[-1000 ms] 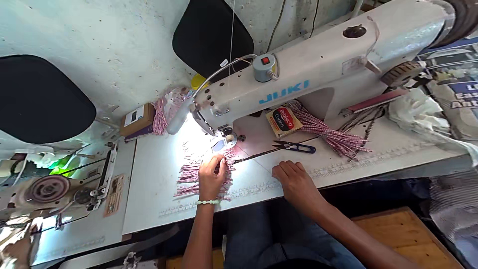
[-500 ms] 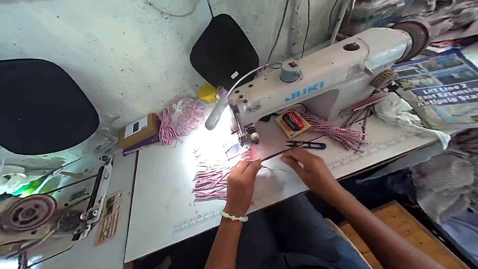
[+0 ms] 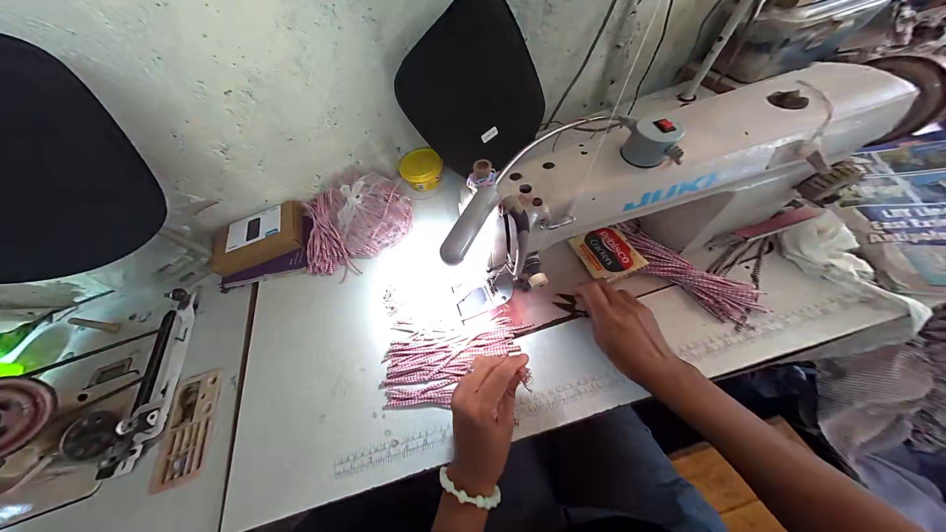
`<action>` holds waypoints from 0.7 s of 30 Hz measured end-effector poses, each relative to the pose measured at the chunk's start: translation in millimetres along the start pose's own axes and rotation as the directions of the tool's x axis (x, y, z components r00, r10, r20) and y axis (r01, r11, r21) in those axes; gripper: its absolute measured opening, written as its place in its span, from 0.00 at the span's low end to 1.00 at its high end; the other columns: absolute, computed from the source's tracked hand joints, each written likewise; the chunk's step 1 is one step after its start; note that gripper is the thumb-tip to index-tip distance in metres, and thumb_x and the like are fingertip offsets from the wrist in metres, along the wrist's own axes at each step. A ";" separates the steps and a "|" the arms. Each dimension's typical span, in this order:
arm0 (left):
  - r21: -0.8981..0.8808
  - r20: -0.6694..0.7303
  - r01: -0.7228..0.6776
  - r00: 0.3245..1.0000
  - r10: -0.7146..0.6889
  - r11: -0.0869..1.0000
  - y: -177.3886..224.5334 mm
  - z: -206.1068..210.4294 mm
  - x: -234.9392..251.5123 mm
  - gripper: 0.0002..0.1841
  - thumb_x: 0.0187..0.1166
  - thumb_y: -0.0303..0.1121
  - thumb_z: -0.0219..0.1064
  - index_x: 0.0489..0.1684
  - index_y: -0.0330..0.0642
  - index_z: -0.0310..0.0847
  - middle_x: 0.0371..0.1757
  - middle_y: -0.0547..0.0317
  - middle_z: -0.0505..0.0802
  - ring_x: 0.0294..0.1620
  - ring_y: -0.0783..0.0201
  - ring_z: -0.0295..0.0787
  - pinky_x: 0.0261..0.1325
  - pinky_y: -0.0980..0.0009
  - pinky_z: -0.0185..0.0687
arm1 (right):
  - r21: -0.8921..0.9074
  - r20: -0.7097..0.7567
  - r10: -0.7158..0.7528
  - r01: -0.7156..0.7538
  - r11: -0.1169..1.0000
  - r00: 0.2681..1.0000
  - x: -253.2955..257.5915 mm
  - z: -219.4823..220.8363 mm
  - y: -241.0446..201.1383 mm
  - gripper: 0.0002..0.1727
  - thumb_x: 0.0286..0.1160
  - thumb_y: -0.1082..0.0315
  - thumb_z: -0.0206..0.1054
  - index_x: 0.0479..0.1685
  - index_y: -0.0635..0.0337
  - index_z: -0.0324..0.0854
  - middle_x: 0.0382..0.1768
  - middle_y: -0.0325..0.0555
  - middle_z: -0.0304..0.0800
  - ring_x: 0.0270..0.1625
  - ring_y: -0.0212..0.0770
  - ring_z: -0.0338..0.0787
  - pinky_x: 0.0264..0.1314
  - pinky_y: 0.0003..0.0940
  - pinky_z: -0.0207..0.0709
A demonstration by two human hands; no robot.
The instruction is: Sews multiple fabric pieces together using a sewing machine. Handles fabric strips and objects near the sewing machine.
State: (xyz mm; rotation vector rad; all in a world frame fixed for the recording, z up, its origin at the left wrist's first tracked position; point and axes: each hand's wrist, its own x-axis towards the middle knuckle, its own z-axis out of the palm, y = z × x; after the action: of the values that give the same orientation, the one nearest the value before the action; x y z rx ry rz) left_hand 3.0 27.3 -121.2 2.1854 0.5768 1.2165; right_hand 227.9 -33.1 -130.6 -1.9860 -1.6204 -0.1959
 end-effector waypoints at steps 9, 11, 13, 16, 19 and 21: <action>-0.031 -0.007 -0.006 1.000 0.005 0.999 4.9 12.8 3.3 0.11 0.85 0.28 0.64 0.43 0.32 0.92 0.40 0.52 0.95 0.46 0.72 0.92 0.57 0.82 0.85 | -0.056 0.095 -0.140 0.145 0.988 0.986 38.7 45.6 -37.3 0.20 0.81 0.56 0.65 0.44 0.70 0.86 0.38 0.64 0.91 0.42 0.64 0.94 0.40 0.55 0.84; -0.031 -0.001 -0.009 1.000 0.009 0.999 5.6 16.7 2.8 0.10 0.84 0.28 0.64 0.42 0.32 0.92 0.39 0.52 0.94 0.45 0.72 0.92 0.55 0.82 0.85 | -0.043 0.116 -0.136 0.142 0.989 0.984 41.4 49.7 -40.9 0.18 0.85 0.58 0.62 0.44 0.68 0.86 0.39 0.63 0.92 0.44 0.63 0.94 0.41 0.55 0.85; -0.048 0.007 -0.015 1.000 0.015 0.999 7.3 21.7 1.3 0.09 0.84 0.27 0.65 0.42 0.32 0.92 0.37 0.52 0.94 0.43 0.71 0.91 0.54 0.82 0.85 | -0.028 0.109 -0.132 0.136 0.990 0.985 39.0 52.5 -40.2 0.18 0.86 0.59 0.60 0.43 0.67 0.87 0.38 0.62 0.92 0.43 0.63 0.95 0.39 0.55 0.85; -0.133 0.081 -0.024 0.996 0.035 0.991 14.5 29.9 -4.0 0.09 0.83 0.26 0.65 0.40 0.31 0.92 0.37 0.52 0.94 0.42 0.69 0.92 0.54 0.80 0.86 | 0.016 0.115 -0.076 0.075 0.997 0.990 29.9 44.7 -32.9 0.17 0.85 0.60 0.63 0.44 0.67 0.88 0.37 0.62 0.93 0.42 0.64 0.95 0.40 0.57 0.85; -0.333 0.435 0.070 0.896 0.088 0.940 31.5 30.3 -9.5 0.10 0.82 0.23 0.65 0.51 0.30 0.92 0.45 0.48 0.97 0.49 0.62 0.95 0.61 0.70 0.88 | 0.011 0.083 -0.020 0.019 1.000 0.996 21.0 34.8 -14.9 0.18 0.79 0.59 0.69 0.45 0.70 0.88 0.36 0.64 0.92 0.38 0.65 0.94 0.36 0.59 0.85; -0.383 0.645 0.146 0.749 0.151 0.912 41.9 26.7 -5.3 0.18 0.79 0.23 0.69 0.67 0.31 0.85 0.62 0.44 0.93 0.65 0.56 0.92 0.73 0.64 0.83 | -0.002 0.119 0.024 -0.024 1.000 0.993 16.7 24.5 -4.5 0.20 0.78 0.56 0.70 0.47 0.70 0.87 0.37 0.65 0.91 0.39 0.66 0.94 0.37 0.60 0.84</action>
State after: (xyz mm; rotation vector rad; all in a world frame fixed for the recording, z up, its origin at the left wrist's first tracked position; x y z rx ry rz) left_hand 27.4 -14.3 -108.3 2.0409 -0.0012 0.4111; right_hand 222.3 -5.9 -141.9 -2.0509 -1.6687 -0.0703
